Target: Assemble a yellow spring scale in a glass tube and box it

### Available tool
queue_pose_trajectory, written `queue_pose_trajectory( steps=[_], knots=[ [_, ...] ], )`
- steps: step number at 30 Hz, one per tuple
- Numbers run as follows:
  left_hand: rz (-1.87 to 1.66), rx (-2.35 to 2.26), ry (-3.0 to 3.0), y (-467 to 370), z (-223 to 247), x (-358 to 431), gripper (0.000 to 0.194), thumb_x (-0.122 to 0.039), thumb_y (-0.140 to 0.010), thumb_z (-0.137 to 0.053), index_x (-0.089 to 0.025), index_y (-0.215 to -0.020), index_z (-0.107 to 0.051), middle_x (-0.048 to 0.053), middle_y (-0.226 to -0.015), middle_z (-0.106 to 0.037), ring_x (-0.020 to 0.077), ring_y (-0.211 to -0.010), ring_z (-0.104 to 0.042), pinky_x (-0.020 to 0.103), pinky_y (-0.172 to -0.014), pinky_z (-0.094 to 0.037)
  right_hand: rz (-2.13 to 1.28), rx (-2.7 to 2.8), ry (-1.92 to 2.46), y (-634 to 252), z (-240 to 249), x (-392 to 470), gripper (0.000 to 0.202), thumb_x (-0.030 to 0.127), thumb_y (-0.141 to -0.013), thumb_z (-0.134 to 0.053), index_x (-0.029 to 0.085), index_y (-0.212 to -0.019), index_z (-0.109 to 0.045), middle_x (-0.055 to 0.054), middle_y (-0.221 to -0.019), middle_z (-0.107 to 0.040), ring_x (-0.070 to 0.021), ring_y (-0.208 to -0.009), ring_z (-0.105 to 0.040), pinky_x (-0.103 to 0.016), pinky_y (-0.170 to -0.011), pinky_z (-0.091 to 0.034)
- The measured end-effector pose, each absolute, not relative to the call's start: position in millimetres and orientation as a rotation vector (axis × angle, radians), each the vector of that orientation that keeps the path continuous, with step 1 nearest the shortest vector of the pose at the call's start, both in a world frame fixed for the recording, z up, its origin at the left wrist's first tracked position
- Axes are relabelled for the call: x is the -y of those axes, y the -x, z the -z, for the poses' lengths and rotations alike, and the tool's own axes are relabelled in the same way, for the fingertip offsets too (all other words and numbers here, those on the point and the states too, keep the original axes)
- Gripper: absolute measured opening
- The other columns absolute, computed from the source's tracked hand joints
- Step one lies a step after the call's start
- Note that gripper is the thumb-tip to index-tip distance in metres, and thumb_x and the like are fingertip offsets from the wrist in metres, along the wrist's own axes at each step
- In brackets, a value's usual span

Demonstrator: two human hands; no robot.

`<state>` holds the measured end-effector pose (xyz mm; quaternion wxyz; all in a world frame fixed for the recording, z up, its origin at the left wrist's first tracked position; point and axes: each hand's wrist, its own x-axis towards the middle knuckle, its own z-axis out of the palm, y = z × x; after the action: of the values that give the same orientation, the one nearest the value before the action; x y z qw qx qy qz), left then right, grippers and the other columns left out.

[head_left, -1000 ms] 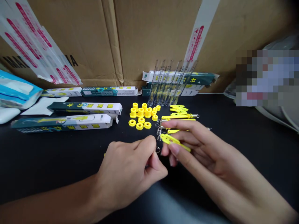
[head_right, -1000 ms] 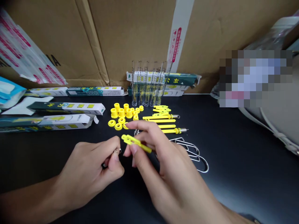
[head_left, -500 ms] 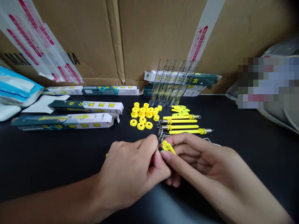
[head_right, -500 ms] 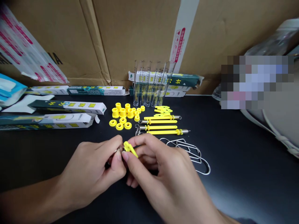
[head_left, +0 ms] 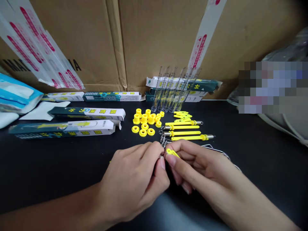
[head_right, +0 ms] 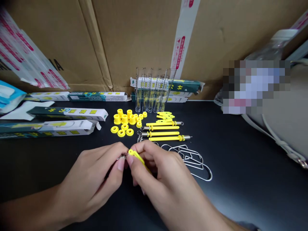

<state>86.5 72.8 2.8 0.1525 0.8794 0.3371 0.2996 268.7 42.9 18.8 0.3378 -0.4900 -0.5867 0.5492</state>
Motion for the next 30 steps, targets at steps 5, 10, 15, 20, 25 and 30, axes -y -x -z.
queue_pose_trajectory(
  steps=[5, 10, 15, 20, 25, 30],
  knots=[
    [-0.955, -0.976, -2.632, -87.5, -1.9, -71.4, 0.021, -0.013, -0.097, -0.040, -0.020, -0.082, -0.054, -0.004, -0.072, -0.057, 0.0130, -0.060, -0.052, 0.029, -0.056, -0.038, -1.624, 1.434, 1.185, -269.8, -23.5, -49.1, 0.035, 0.047, -0.101, -0.056, 0.020, -0.079, -0.054, 0.005, -0.066, -0.052, -0.0097, -0.058, -0.044, -0.023, -0.056, -0.038],
    [-0.945, -1.002, -2.794, -88.6, -6.9, -71.8, 0.021, -0.013, -0.091, -0.043, -0.019, -0.075, -0.056, -0.002, -0.066, -0.057, 0.0146, -0.055, -0.053, 0.030, -0.051, -0.039, -1.764, 1.425, 1.193, -276.0, -29.8, -50.9, 0.038, 0.047, -0.102, -0.055, 0.020, -0.076, -0.052, 0.005, -0.066, -0.051, -0.0099, -0.060, -0.042, -0.025, -0.062, -0.037],
    [-0.987, -1.041, -2.977, -90.0, -10.5, -72.1, 0.026, -0.008, -0.086, -0.043, -0.019, -0.066, -0.057, -0.002, -0.057, -0.055, 0.0150, -0.048, -0.050, 0.031, -0.046, -0.038, -1.909, 1.387, 1.178, -278.2, -36.5, -50.6, 0.040, 0.046, -0.103, -0.055, 0.019, -0.073, -0.051, 0.006, -0.063, -0.049, -0.0099, -0.058, -0.038, -0.026, -0.059, -0.032],
    [-1.046, -1.007, -3.034, -90.5, -11.4, -72.1, 0.030, -0.008, -0.084, -0.042, -0.020, -0.061, -0.056, -0.003, -0.051, -0.050, 0.0150, -0.045, -0.044, 0.032, -0.044, -0.034, -1.936, 1.325, 1.145, -274.5, -36.8, -48.8, 0.040, 0.046, -0.101, -0.058, 0.020, -0.072, -0.049, 0.006, -0.062, -0.048, -0.0095, -0.057, -0.038, -0.026, -0.059, -0.032],
    [-1.067, -0.973, -3.013, -89.2, -10.7, -72.5, 0.030, -0.008, -0.084, -0.043, -0.021, -0.059, -0.054, -0.003, -0.051, -0.048, 0.0148, -0.046, -0.039, 0.032, -0.045, -0.032, -1.989, 1.242, 1.101, -274.3, -32.9, -45.4, 0.040, 0.045, -0.100, -0.059, 0.019, -0.072, -0.049, 0.006, -0.063, -0.049, -0.0086, -0.057, -0.039, -0.025, -0.059, -0.033],
    [-1.118, -0.991, -2.902, -85.7, -1.8, -70.8, 0.025, -0.010, -0.085, -0.043, -0.022, -0.064, -0.050, -0.003, -0.056, -0.046, 0.0162, -0.052, -0.036, 0.035, -0.049, -0.028, -2.049, 1.193, 1.063, -274.0, -32.3, -44.3, 0.036, 0.043, -0.097, -0.065, 0.019, -0.075, -0.052, 0.007, -0.063, -0.049, -0.0071, -0.053, -0.038, -0.024, -0.055, -0.032]
  ],
)
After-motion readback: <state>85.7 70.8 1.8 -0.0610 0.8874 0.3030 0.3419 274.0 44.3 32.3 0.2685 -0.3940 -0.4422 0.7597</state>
